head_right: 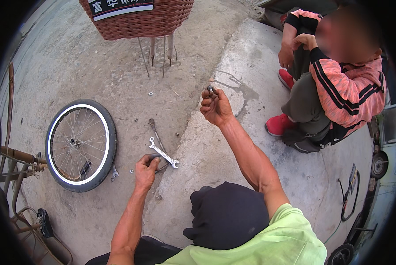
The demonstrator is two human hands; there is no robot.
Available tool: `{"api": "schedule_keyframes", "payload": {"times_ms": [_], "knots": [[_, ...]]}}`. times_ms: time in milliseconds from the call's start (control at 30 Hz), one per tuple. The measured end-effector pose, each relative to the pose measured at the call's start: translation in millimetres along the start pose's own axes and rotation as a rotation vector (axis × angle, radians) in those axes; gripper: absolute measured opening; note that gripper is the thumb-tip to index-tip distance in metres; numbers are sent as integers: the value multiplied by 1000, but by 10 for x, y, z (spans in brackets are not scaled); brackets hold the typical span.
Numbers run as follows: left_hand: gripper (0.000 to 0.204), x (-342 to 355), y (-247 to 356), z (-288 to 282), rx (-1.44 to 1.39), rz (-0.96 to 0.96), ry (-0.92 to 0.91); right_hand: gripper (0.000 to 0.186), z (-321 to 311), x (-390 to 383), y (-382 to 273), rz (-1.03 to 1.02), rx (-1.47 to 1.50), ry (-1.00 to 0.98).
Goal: The person uses a wrench to loosen and remove the axle nut from a bicycle wheel. After removing the axle, the wheel is placed on the ground. The person then stands and walks into a cluttered workshop area.
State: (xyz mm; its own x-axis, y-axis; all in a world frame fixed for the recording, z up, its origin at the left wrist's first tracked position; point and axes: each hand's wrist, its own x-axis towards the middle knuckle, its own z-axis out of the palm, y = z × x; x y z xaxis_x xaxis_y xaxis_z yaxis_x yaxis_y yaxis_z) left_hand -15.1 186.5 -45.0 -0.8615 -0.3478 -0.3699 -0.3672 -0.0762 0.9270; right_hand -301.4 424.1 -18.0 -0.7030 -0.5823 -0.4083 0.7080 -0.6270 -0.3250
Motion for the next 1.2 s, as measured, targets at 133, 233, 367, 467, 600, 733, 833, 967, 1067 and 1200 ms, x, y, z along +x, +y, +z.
{"api": "schedule_keyframes", "payload": {"times_ms": [133, 233, 367, 467, 600, 733, 833, 967, 1067, 1200], "knots": [[18, 21, -59, 32, -28, 17, 8, 21, 24, 11, -18, -16, -22, 6], [20, 25, -86, 0, 29, -17, -3, 21, 39, 37, 22, 1, -40, 8], [20, 16, -69, -99, 90, 37, 74, 26, -134, 71, 43, 40, -3, -67], [22, 60, -37, -244, 99, -81, 98, 26, -158, -35, 52, 68, 17, -94], [26, 96, -100, -408, 175, -63, 195, 28, -102, -8, 103, 81, -6, -95], [36, -12, -41, -378, 340, 118, 165, 30, -108, -51, 169, 96, -64, -191], [46, -129, -22, -309, 412, 118, 110, 30, -84, -69, 244, 114, -114, -203], [48, -252, -106, -306, 539, 26, 27, 22, 55, -133, 439, 165, -164, -171], [46, -250, -532, -399, 691, -14, -58, 20, 98, -141, 581, 203, -244, -179], [43, -246, -710, -546, 677, -81, -41, 19, 256, -193, 830, 246, -361, -163]]}}
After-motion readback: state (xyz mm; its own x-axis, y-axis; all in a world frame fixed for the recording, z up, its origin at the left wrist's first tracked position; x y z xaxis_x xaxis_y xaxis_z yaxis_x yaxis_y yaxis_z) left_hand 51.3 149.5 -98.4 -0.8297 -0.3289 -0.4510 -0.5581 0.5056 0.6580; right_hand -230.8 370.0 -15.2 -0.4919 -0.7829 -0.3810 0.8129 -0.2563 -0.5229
